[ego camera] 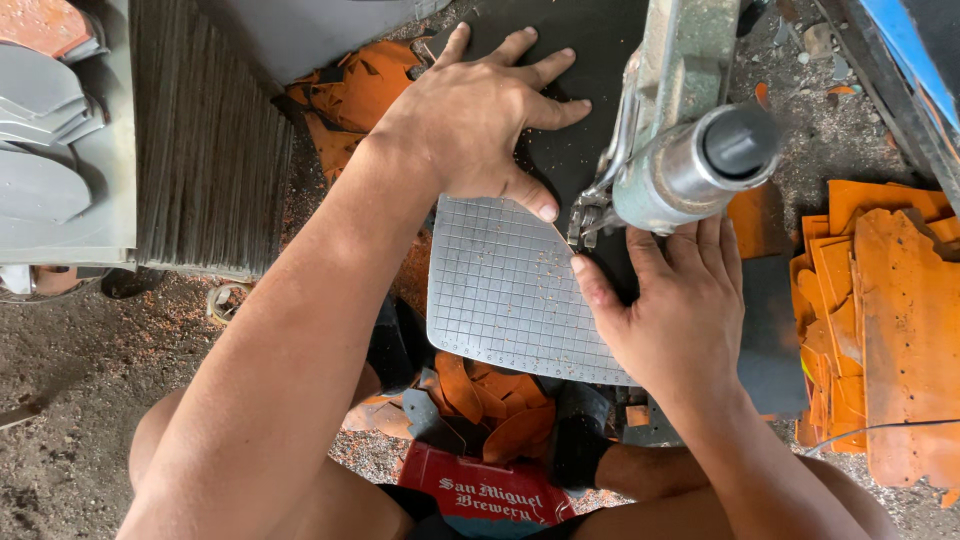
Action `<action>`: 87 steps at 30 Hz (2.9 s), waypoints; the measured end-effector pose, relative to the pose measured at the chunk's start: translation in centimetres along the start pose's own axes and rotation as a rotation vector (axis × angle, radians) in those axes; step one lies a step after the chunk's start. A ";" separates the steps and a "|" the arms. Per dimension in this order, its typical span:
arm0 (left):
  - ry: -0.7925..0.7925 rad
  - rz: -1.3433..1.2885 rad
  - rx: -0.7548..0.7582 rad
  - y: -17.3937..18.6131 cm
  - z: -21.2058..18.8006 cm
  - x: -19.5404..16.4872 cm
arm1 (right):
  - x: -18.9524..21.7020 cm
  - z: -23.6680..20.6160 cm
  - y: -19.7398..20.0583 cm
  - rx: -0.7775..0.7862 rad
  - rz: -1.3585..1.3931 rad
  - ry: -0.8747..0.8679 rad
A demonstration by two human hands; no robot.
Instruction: The person uses a vertical cutting machine to cut a black rubber sheet into a curved shape. They guide the material with both hands along a marked outline, periodically repositioning the sheet to complete the cut.
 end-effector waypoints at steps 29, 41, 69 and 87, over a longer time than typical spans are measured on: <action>-0.044 -0.013 -0.083 0.6 3.1 0.4 | -0.8 1.3 2.9 0.091 -0.054 -0.032; 0.388 -0.253 -0.517 -1.1 -10.5 -7.2 | -1.7 2.0 2.8 0.052 0.242 0.114; 0.218 -0.268 -0.684 -1.9 -10.4 -10.6 | -4.0 4.3 0.4 0.151 0.313 0.261; 0.210 -0.301 -0.688 -2.4 -10.8 -10.4 | -4.0 3.4 0.6 0.137 0.283 0.198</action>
Point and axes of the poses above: each hand's wrist, its own z-axis towards the middle knuckle, its own y-axis out of the back of the hand, x = y × z, the point moved 10 cm from there along z, towards the middle knuckle, and after that the axes turned 11 degrees about -y, right-handed, at the moved point
